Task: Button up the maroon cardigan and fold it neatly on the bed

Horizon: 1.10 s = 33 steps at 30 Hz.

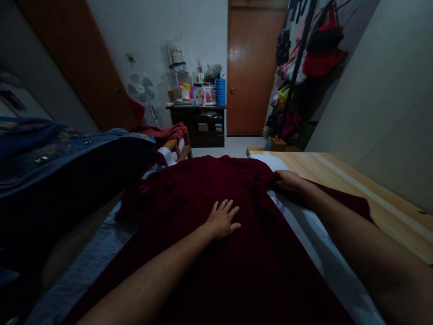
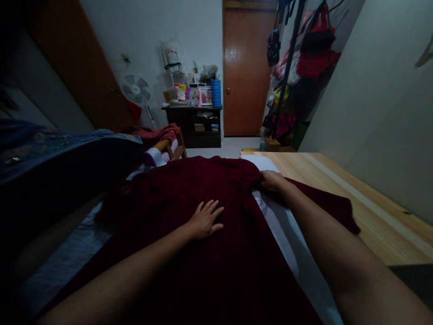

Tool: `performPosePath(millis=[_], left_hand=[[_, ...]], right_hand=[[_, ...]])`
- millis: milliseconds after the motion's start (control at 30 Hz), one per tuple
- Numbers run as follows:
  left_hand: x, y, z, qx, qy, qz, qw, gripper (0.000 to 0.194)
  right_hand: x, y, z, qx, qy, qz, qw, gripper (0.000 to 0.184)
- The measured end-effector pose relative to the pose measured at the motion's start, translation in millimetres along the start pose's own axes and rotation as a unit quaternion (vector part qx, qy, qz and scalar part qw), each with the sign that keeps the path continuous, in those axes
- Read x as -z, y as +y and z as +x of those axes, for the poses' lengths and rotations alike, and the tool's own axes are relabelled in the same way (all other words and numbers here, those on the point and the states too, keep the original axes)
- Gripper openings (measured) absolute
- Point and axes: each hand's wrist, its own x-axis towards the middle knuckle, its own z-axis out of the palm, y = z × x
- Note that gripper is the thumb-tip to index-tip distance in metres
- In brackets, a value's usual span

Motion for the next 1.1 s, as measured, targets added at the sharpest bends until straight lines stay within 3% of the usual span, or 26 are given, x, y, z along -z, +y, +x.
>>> performPosePath(millis=[67, 200, 267, 367, 500, 533, 633, 667, 733, 800, 867, 1100], left_hand=[[1.7, 1, -1, 0.003, -0.003, 0.003, 1.000, 0.070], [4.4, 2, -2, -0.002, -0.007, 0.002, 1.000, 0.071], [4.8, 3, -3, -0.002, -0.009, 0.002, 1.000, 0.071], [4.0, 7, -5, 0.002, -0.015, 0.005, 1.000, 0.072], [0.6, 13, -5, 0.003, -0.015, 0.015, 1.000, 0.075], [-0.4, 14, -5, 0.004, -0.012, 0.017, 1.000, 0.075], [-3.2, 17, -3, 0.011, -0.003, 0.019, 1.000, 0.074], [-4.0, 18, -3, 0.013, -0.001, 0.018, 1.000, 0.074], [-5.6, 19, -2, 0.017, 0.003, 0.014, 1.000, 0.074], [-6.6, 20, -2, 0.018, 0.009, 0.007, 1.000, 0.074], [-6.6, 20, -2, 0.018, 0.016, -0.003, 1.000, 0.072], [9.4, 7, -7, 0.034, 0.035, -0.029, 0.998, 0.063]], right_hand=[[0, 5, -2, -0.016, 0.030, -0.034, 0.999, 0.031], [-3, 16, -3, -0.107, 0.163, -0.101, 0.976, 0.033], [-9, 17, -5, -0.128, 0.164, -0.110, 0.972, 0.034], [-17, 10, -12, -0.135, 0.154, -0.105, 0.973, 0.034], [-16, -8, -26, -0.109, 0.249, -0.054, 0.961, 0.037], [-15, -12, -29, -0.106, 0.232, -0.019, 0.967, 0.032], [-16, -23, -33, -0.112, 0.075, 0.141, 0.981, 0.035], [-18, -27, -33, -0.119, 0.030, 0.210, 0.970, 0.036], [-24, -35, -31, -0.142, -0.008, 0.360, 0.922, 0.030], [-31, -44, -29, -0.169, -0.007, 0.470, 0.866, 0.025], [-36, -53, -27, -0.184, -0.004, 0.510, 0.840, 0.025], [-49, -53, -16, -0.200, 0.071, 0.498, 0.841, 0.013]])
